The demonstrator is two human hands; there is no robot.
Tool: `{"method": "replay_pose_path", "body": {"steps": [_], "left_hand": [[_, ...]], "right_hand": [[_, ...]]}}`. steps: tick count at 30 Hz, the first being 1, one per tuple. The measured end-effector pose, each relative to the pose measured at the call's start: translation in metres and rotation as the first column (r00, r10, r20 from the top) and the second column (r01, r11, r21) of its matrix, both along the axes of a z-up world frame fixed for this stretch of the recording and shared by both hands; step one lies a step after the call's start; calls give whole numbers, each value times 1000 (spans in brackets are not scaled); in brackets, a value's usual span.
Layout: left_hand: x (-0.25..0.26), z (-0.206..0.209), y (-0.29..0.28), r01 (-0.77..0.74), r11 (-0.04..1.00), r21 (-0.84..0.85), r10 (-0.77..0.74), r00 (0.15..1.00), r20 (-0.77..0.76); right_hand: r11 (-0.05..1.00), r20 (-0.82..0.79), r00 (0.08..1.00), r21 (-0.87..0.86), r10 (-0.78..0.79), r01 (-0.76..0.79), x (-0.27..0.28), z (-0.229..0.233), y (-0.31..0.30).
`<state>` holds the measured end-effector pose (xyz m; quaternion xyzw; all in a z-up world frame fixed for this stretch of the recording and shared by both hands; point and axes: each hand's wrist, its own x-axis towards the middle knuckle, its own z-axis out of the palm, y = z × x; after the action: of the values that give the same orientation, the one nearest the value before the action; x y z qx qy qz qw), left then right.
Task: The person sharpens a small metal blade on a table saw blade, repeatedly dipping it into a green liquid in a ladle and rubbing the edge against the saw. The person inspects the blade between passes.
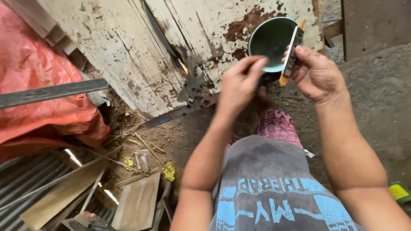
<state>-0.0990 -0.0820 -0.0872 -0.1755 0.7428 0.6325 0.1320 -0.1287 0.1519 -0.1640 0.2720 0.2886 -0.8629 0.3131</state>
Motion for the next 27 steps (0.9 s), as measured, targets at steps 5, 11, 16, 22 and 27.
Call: {"method": "replay_pose_path", "body": {"steps": [5, 11, 16, 22, 27], "left_hand": [[62, -12, -115, -99, 975, -200, 133, 978, 163], [97, -59, -269, -269, 808, -525, 361, 929, 80], [50, -98, -342, -323, 682, -656, 416, 909, -16], [-50, -196, -425, -120, 379, -918, 280, 960, -10], [-56, -251, -423, -129, 2, -992, 203, 971, -126]], "right_hand": [[996, 46, 997, -66, 64, -61, -1, 22, -41], [982, 89, 978, -55, 187, -183, -11, 19, -120], [959, 41, 962, -96, 270, -265, -24, -21, -185], [956, 98, 953, -94, 287, -278, -48, -72, -240], [929, 48, 938, 136, 342, -345, -67, -70, -273]]}}
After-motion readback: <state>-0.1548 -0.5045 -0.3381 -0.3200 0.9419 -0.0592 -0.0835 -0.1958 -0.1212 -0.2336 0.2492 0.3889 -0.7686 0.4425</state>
